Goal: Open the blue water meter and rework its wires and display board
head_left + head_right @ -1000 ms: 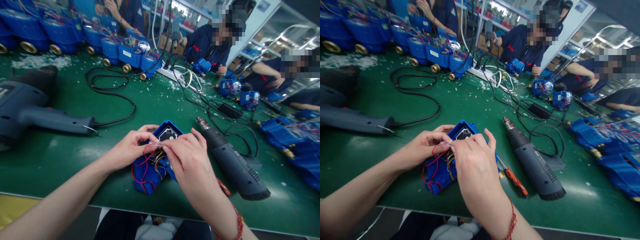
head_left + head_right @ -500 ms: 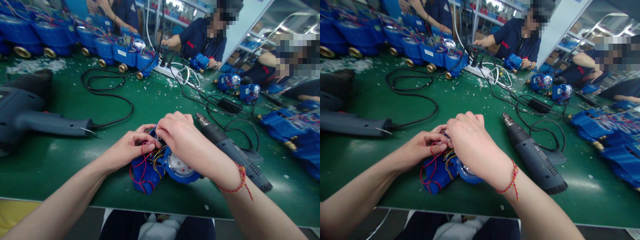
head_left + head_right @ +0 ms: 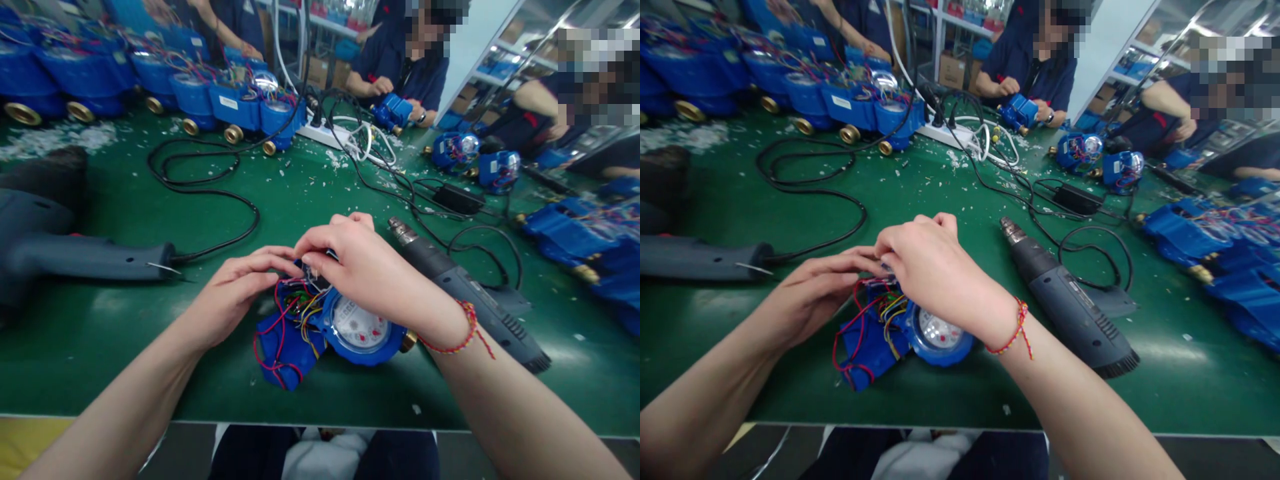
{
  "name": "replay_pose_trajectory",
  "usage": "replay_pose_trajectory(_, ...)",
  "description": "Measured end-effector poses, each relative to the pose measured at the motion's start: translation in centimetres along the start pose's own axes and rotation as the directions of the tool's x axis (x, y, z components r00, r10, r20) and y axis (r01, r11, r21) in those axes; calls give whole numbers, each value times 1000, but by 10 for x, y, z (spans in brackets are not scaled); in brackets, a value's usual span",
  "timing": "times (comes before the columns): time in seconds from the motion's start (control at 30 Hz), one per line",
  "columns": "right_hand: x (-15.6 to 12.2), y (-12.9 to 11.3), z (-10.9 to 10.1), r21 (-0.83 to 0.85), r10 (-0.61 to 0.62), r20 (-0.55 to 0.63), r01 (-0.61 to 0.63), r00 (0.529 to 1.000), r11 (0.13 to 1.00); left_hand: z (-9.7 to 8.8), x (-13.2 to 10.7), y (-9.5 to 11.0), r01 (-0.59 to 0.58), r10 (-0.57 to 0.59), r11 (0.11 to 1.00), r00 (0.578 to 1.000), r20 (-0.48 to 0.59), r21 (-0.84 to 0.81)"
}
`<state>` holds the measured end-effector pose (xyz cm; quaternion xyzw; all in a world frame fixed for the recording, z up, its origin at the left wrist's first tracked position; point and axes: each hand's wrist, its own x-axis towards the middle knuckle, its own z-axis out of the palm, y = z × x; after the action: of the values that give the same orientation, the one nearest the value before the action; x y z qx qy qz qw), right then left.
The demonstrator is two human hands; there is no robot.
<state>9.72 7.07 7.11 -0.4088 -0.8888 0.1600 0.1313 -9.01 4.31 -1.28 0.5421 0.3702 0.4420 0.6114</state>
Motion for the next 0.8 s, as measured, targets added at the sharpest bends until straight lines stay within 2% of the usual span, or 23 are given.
replay_pose_trajectory(0.1, 0, 0, 1, 28, 9, -11, -9, 1000, 1000, 1, -2, 3, -32, 31, 999, 999, 20, 42)
replay_pose_trajectory(0.2, 1, 0, 1, 30, 7, -16, -6, 1000, 1000, 4, -1, 4, -38, 42, 985, 999, -18, 171)
replay_pose_trajectory(0.27, 0, 1, 0, 36, 13, -14, -13, 1000, 999, 6, 0, 5, -50, 56, 979, 998, -25, 196)
replay_pose_trajectory(0.43, -4, 3, -6, 100, -24, 55, 19, 998, 995, 8, 0, 3, -37, 39, 986, 999, -10, 162)
replay_pose_trajectory(0.53, -5, 2, -8, 71, -26, 89, 20, 996, 997, 8, -1, 2, -29, 30, 990, 1000, -6, 141)
replay_pose_trajectory(0.8, -4, -1, -3, 69, -18, 57, 14, 998, 997, 11, 0, 2, -60, 59, 988, 998, 9, 139)
